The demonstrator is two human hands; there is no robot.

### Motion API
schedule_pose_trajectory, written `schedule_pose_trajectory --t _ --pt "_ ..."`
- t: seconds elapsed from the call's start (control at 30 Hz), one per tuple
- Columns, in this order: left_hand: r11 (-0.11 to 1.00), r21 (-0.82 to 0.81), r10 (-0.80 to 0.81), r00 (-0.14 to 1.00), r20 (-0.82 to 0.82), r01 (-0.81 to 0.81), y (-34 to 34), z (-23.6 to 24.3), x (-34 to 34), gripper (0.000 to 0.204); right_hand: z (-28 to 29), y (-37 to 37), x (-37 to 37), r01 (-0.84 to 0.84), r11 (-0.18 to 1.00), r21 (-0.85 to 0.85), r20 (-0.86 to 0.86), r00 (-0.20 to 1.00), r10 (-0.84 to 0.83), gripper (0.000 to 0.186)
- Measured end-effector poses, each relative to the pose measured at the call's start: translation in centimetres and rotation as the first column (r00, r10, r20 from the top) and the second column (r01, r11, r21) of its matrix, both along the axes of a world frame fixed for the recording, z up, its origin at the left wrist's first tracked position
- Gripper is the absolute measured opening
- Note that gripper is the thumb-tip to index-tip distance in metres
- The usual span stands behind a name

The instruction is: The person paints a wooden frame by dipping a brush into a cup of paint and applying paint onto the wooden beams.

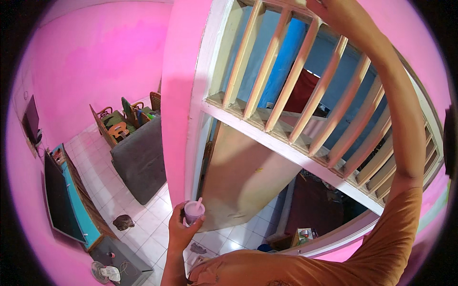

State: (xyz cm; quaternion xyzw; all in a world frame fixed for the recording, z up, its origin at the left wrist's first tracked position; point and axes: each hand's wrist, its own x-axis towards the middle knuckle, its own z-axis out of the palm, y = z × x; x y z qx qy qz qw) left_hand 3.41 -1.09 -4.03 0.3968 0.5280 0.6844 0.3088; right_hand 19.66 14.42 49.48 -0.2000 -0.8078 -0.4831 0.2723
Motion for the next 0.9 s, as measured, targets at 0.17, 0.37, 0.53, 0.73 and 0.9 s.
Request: schedule_pose_trajectory --t 0.17,0.37,0.53,0.73,0.9 --pt "1.0 0.016 -0.012 0.999 -0.039 0.013 0.6 -0.3 0.0 0.065 -0.9 -4.1 2.8 0.058 0.998 -0.003 -0.004 0.998 -0.058 0.02" --pt "0.998 0.034 -0.06 0.998 -0.018 0.061 0.7 1.1 0.6 0.066 -1.0 -3.3 0.8 -0.005 0.988 -0.152 -0.076 0.997 -0.007 0.02" --pt "0.999 0.037 -0.034 0.999 -0.005 0.034 0.9 1.1 0.9 0.063 0.5 0.8 0.6 -0.057 0.998 0.032 0.107 0.993 0.053 0.019" --pt "1.0 0.022 0.003 1.0 -0.005 -0.003 0.3 0.3 0.6 0.063 1.2 -3.7 1.9 0.179 0.983 -0.047 0.073 0.982 -0.175 0.015" --pt "1.0 0.017 -0.011 1.0 -0.018 0.011 0.5 0.2 0.5 0.066 0.2 -4.2 -0.3 0.164 0.983 -0.088 0.036 0.986 -0.161 0.013"
